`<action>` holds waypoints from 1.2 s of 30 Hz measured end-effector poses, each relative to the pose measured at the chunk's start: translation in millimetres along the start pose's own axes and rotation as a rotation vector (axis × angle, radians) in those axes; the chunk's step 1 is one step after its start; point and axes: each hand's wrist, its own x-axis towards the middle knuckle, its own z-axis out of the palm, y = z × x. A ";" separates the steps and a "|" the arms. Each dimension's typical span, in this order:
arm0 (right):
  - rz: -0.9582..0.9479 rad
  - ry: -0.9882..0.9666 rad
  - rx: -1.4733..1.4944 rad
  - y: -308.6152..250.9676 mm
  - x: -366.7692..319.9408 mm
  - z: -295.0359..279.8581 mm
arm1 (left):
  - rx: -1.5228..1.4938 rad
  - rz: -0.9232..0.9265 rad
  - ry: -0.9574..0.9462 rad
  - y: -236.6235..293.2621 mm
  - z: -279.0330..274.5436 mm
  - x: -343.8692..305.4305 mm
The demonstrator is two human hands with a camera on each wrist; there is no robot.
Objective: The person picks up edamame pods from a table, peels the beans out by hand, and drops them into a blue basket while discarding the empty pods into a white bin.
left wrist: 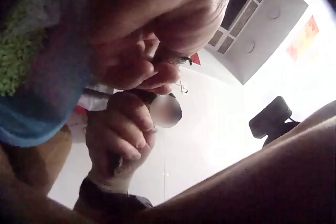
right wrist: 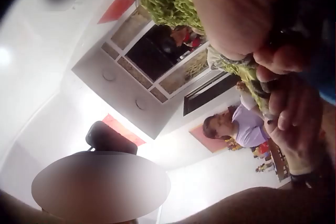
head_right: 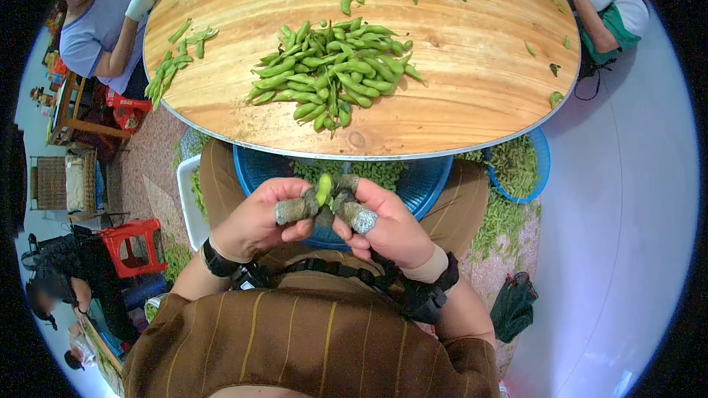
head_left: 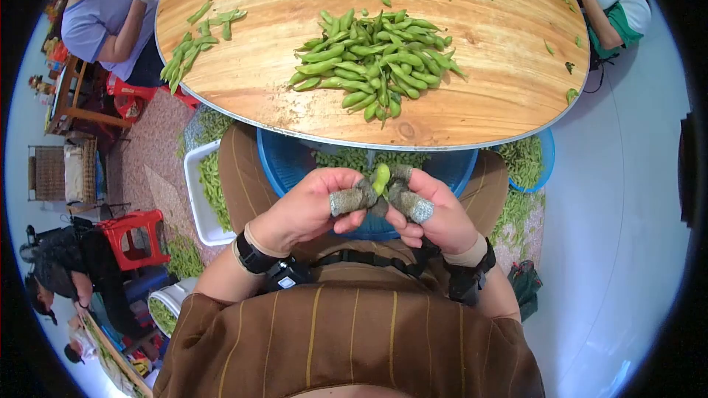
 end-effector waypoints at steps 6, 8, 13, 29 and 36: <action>0.003 0.070 -0.028 -2.9 3.9 -4.0 | 0.042 -0.130 0.000 -0.7 -2.6 -1.1; -0.014 0.073 -0.051 1.0 7.8 -7.3 | 0.144 -0.094 0.048 -0.8 5.0 0.5; -0.125 0.219 -0.303 9.9 12.4 -11.2 | 0.885 0.319 0.173 -10.0 4.9 2.4; -0.524 0.064 -1.399 10.3 13.3 -29.9 | 0.797 0.131 0.023 -3.6 -5.7 -4.5; -0.066 0.256 -0.529 21.8 21.4 -30.8 | 0.324 -0.099 0.063 -4.0 -6.2 -12.4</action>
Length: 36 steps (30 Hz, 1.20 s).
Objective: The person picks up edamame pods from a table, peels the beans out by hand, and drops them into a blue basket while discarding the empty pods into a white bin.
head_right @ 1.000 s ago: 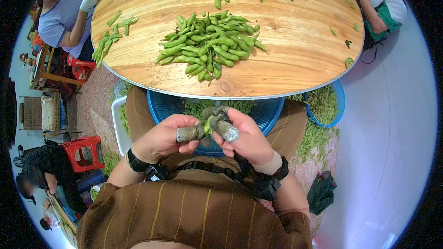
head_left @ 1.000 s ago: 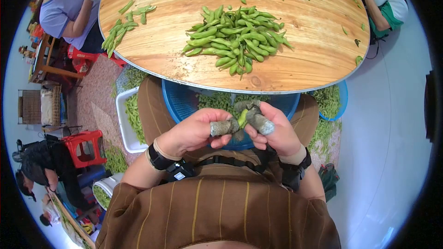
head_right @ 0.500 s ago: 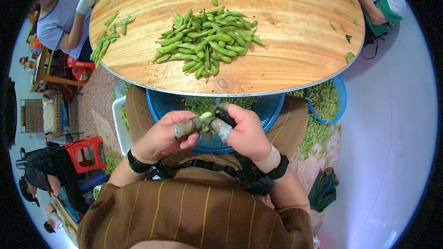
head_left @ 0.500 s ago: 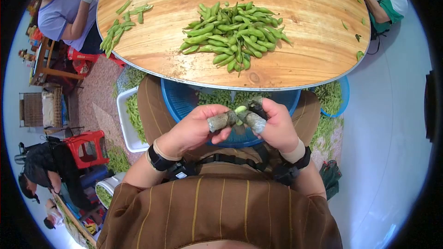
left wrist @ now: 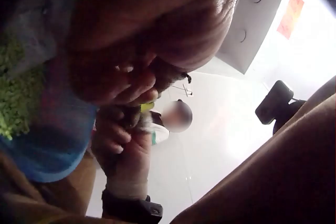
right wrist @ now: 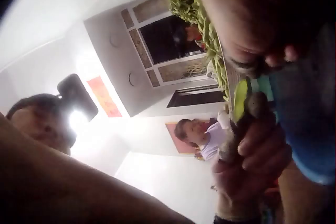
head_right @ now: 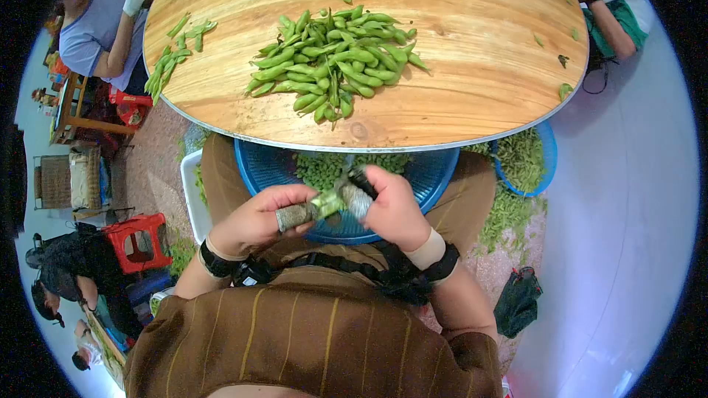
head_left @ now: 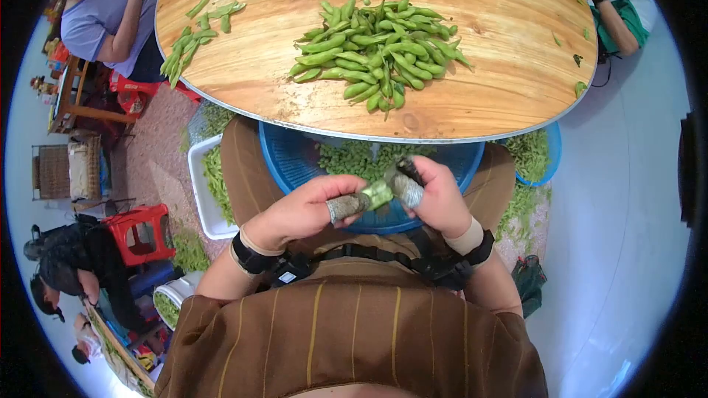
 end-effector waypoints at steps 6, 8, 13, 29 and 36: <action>-0.267 0.161 -0.341 -0.4 1.4 5.2 | 0.541 0.214 0.179 -12.5 -0.9 10.5; 0.034 -0.120 -0.039 -15.7 -4.6 -0.4 | 0.445 0.120 0.156 -6.3 3.6 11.5; -0.319 -0.086 -0.085 -0.9 -0.6 5.5 | -0.321 -0.116 0.058 -7.1 1.1 10.1; -0.512 0.309 -0.848 -24.1 -5.6 11.7 | -0.111 -0.025 0.419 -2.2 -26.9 -29.7; -0.731 0.566 -1.052 -69.3 21.0 24.0 | 0.366 0.116 1.004 -16.1 -88.7 -111.0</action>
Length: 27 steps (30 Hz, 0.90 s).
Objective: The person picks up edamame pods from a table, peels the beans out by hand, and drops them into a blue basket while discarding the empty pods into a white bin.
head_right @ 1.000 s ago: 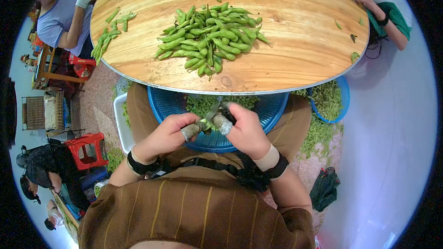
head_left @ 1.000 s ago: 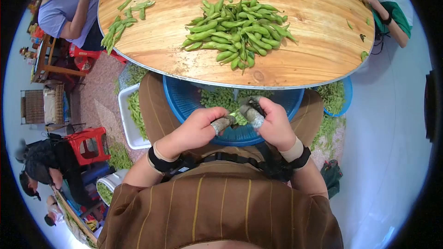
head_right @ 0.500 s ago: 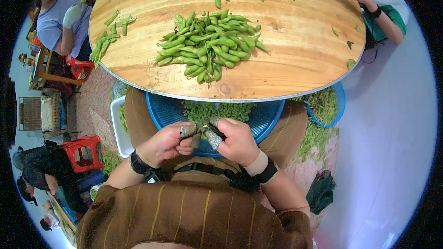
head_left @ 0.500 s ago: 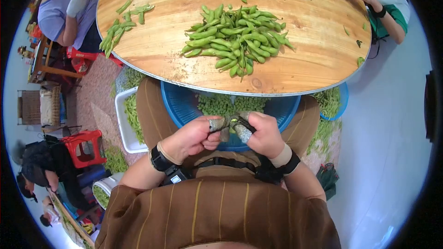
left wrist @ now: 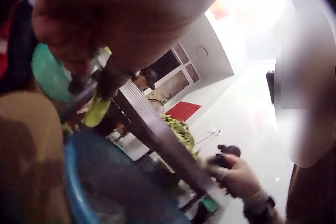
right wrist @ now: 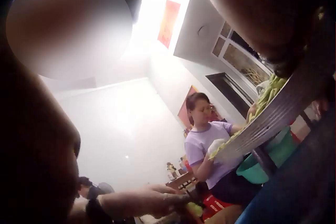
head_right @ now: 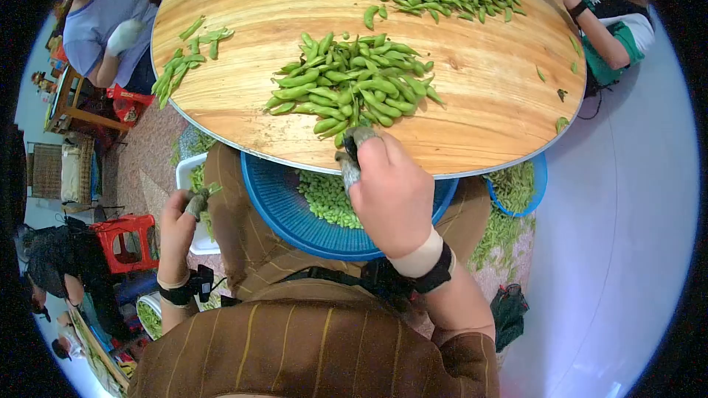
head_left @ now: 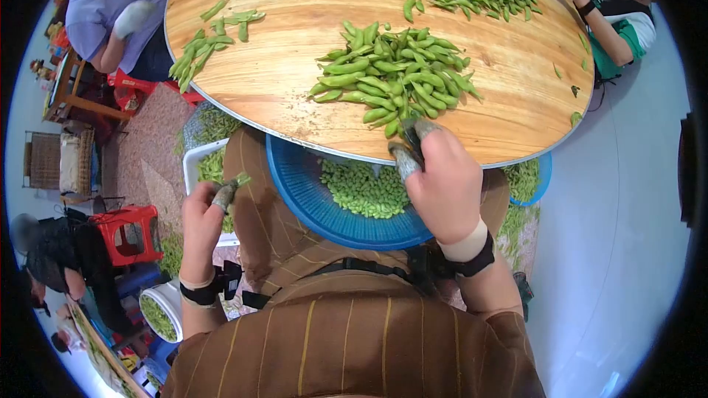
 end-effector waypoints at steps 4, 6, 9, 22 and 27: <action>0.031 -0.022 -0.108 -3.7 5.3 8.0 | 0.507 0.238 0.399 -8.7 -7.5 -4.3; 0.001 0.075 0.009 7.3 6.7 8.6 | 0.442 0.284 0.414 -6.2 0.1 -4.5; 0.371 0.033 0.701 7.4 8.9 -3.1 | 0.176 0.399 0.288 18.0 39.4 -5.2; 0.589 0.344 1.131 67.0 -54.5 -81.0 | 0.555 1.073 0.122 111.7 154.5 5.4; 0.520 0.497 0.037 119.4 -110.0 -105.4 | 0.636 1.093 0.223 110.5 166.3 16.8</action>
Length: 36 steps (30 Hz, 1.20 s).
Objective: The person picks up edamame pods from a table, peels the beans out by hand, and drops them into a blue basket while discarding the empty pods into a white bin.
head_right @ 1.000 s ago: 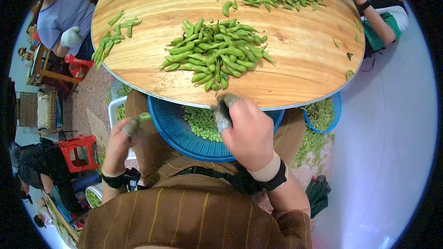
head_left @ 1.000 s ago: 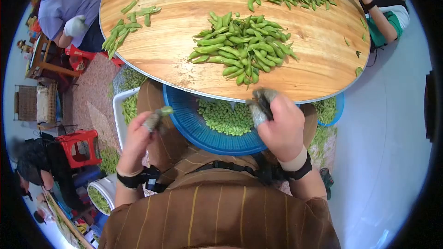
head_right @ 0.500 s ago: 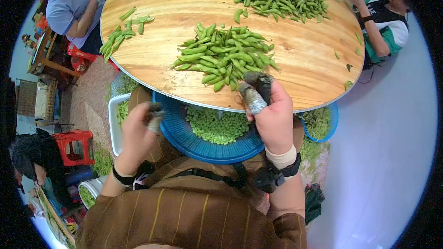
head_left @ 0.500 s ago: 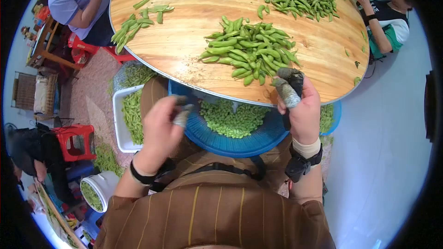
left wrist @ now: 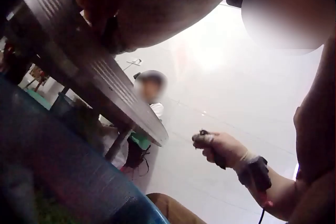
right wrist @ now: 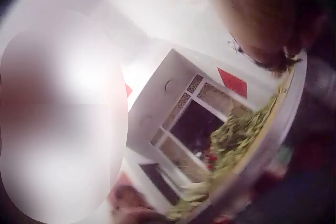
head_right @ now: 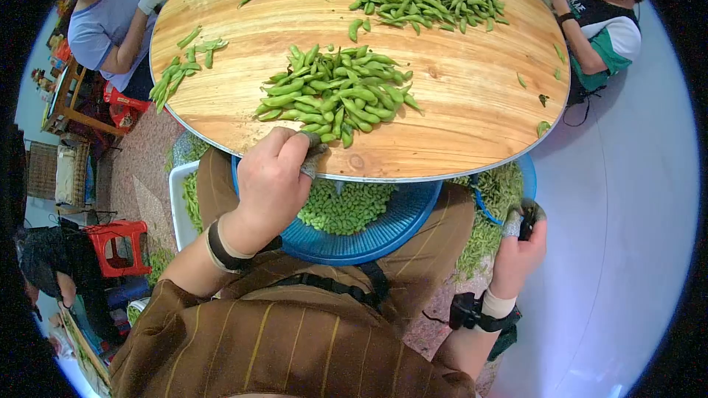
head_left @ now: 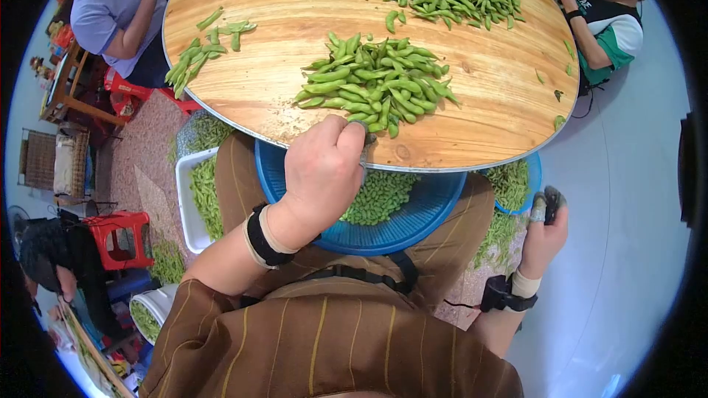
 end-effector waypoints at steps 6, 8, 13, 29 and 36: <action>0.010 -0.256 -0.180 -9.1 -17.1 9.1 | -0.069 -0.051 -0.015 3.1 -0.9 -2.2; -0.173 -0.349 -0.143 -50.2 -15.5 33.8 | -0.112 -0.051 0.015 6.3 -3.0 0.0; -0.418 -0.408 -0.007 -92.0 -16.2 81.3 | 0.028 0.081 -0.009 7.4 5.3 8.1; 0.488 -0.989 0.861 -107.6 -49.2 108.3 | -0.612 -0.070 -0.187 5.7 -20.8 -26.8; 0.553 -0.988 1.012 -108.3 -50.4 112.5 | -1.205 -0.393 -0.451 -3.6 -21.1 -38.5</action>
